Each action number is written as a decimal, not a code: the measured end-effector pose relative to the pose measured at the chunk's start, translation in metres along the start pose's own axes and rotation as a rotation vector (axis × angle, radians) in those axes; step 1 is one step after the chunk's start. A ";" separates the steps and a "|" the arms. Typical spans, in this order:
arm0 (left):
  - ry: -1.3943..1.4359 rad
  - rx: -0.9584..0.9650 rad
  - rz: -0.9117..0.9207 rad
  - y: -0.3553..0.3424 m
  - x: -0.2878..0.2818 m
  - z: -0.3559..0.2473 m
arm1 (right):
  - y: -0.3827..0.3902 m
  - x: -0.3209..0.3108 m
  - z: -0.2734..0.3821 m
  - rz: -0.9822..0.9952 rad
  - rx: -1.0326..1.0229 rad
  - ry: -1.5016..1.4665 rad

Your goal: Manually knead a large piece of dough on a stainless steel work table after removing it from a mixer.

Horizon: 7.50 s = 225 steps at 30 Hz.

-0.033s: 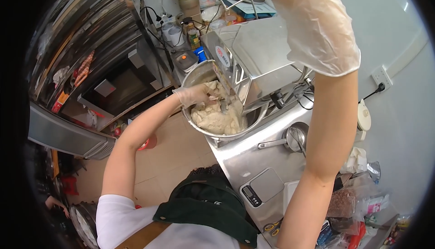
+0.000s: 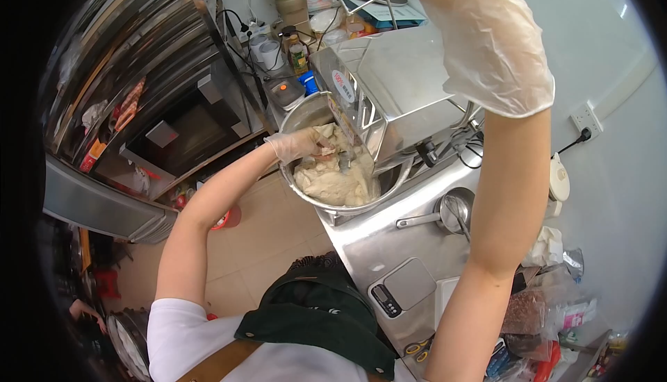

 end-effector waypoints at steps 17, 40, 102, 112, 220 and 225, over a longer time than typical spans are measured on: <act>-0.837 0.149 0.250 0.054 0.041 -0.033 | 0.001 0.011 0.002 -0.012 0.008 0.094; -0.907 0.225 -0.279 -0.041 0.036 -0.017 | -0.021 0.007 -0.025 -0.132 -0.137 0.084; 0.115 0.456 -0.946 0.187 -0.056 -0.030 | 0.209 0.205 -0.116 0.366 -0.797 0.842; -0.448 0.835 -0.953 0.144 0.024 -0.025 | 0.232 0.207 -0.137 0.372 -0.733 0.768; 1.010 -0.805 -1.616 0.388 0.170 0.442 | 0.016 0.075 -0.232 -0.041 -0.305 0.724; 0.766 -0.981 -1.545 0.383 0.169 0.450 | 0.018 0.074 -0.228 -0.052 -0.298 0.653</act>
Point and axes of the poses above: each hand's wrist, its own y-axis away from the middle knuckle, its own x-axis out of the palm, z = x × y, the point moved 2 cm from there along -y, towards the middle knuckle, and after that the axes turned 7 degrees about -z, right-handed, at the moved point
